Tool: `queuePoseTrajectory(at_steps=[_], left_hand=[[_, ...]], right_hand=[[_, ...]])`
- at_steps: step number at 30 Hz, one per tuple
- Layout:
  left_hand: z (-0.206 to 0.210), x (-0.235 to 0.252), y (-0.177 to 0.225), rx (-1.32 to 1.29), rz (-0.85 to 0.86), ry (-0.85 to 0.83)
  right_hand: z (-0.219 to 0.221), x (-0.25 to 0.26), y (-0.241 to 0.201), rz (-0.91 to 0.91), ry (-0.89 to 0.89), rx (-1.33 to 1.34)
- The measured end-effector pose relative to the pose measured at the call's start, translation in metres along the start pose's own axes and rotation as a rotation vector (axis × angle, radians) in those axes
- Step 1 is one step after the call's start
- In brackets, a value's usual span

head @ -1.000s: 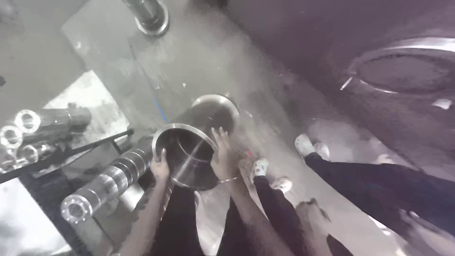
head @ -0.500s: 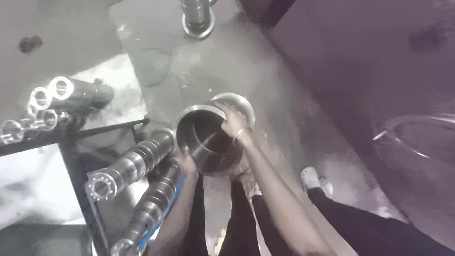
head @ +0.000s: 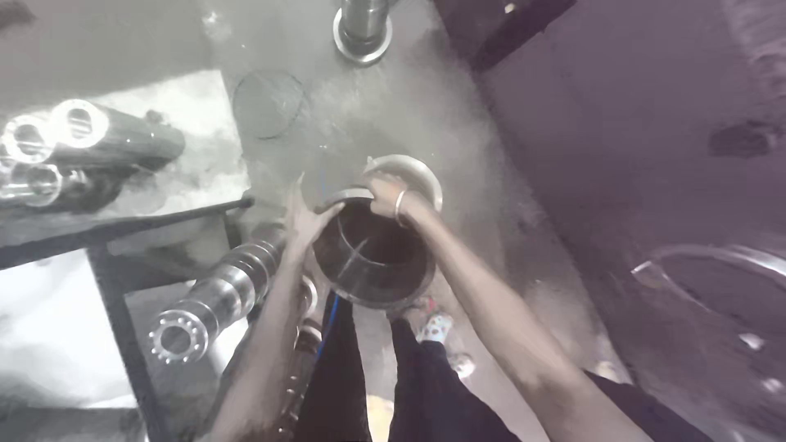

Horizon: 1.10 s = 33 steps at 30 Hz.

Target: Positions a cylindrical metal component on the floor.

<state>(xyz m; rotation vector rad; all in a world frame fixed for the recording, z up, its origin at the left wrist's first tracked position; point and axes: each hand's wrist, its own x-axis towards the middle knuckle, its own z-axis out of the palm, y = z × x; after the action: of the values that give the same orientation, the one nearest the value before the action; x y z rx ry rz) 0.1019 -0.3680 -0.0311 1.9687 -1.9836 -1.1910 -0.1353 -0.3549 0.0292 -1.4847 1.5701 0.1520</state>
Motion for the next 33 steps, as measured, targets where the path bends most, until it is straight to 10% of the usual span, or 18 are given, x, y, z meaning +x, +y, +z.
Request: queuePoseTrajectory(at_steps=[6,17,33], left_hand=[[0.009,0.014,-0.005,0.036,0.065,-0.125],[0.007,0.017,-0.011,-0.068,-0.184,0.084],[0.018,0.009,-0.037,-0.339,-0.524,0.352]], right_hand=[[-0.017,0.021,-0.032,-0.054,-0.058,-0.095],[0.082,-0.075,0.029,0.296,0.83,0.623],[-0.037,0.036,-0.014,-0.04,0.404,0.129]])
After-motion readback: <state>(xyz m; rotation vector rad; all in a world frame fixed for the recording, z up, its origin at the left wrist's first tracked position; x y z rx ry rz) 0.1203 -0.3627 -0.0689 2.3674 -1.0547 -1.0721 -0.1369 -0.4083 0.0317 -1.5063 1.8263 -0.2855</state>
